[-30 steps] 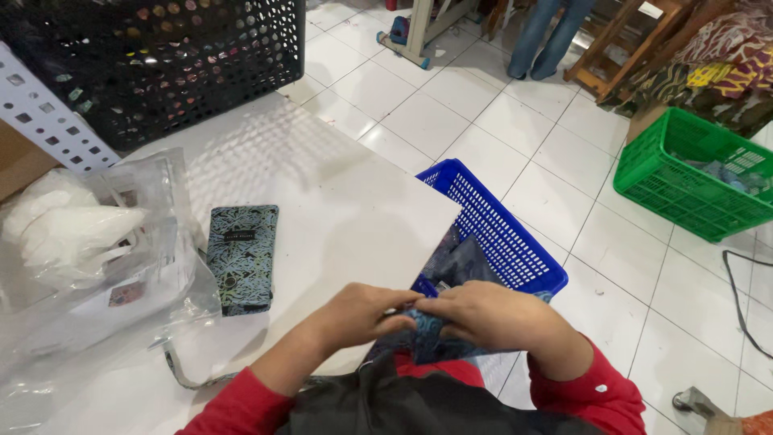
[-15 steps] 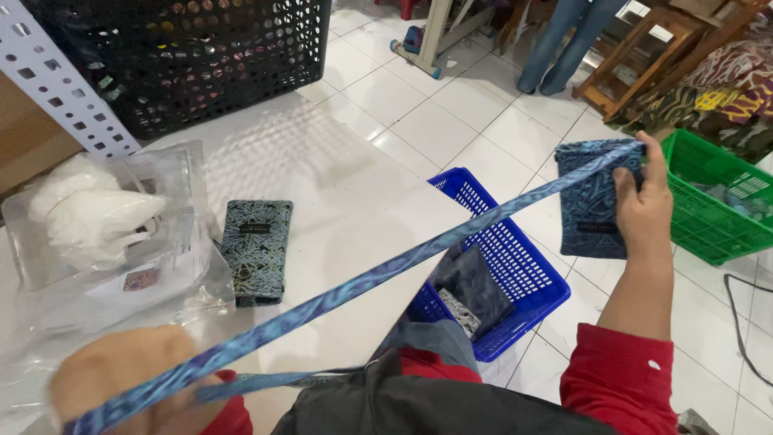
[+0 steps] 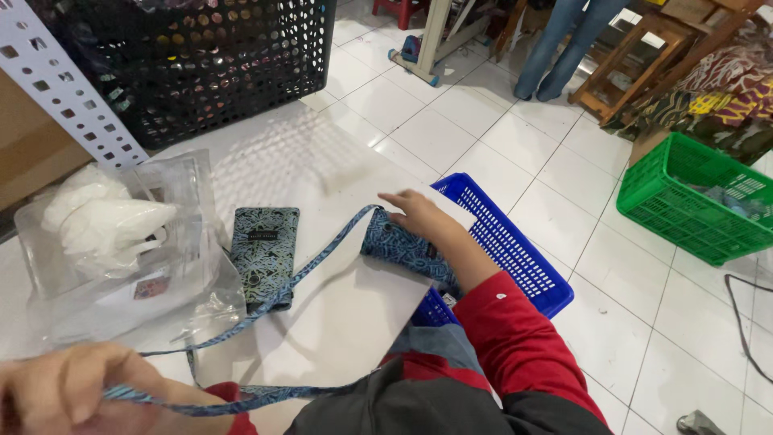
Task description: The person assembles small patterned pouches by attaching straps and placing them into a blue basket. They also handle plastic packaging and a clear container with small accessories, organizing items on a white table.
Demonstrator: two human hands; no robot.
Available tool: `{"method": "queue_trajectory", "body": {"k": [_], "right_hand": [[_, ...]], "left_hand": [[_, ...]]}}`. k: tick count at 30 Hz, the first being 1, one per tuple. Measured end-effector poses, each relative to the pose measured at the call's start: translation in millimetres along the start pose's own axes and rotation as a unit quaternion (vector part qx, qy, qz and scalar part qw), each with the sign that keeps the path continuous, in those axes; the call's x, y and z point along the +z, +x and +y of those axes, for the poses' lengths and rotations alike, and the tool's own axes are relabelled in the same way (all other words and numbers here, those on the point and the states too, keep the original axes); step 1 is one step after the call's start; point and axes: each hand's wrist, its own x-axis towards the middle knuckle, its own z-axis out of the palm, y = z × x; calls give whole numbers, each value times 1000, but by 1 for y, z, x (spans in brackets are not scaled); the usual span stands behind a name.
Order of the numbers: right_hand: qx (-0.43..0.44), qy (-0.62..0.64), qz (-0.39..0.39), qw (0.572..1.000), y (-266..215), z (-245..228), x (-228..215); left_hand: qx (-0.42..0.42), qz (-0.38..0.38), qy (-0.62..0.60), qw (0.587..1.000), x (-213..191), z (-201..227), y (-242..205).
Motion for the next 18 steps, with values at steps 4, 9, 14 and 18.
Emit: {"method": "queue_trajectory", "body": {"k": [4,9,14,18], "right_hand": [[-113,224,45,967,-26,-96,-16],[-195,586,-174,767,-79,-197,-3],[-206,516,-278,783,-92,-151,-22],[-291,451,-269,800,-114,-93,-29]], "left_hand": [[-76,-2,-51,996,37,-4,-43],[-284,-166,-190,925,47,-10,-63],[-126,-80,-157,976,23,-23,-29],[-28,100,-67,992,-25,-52,0]]}}
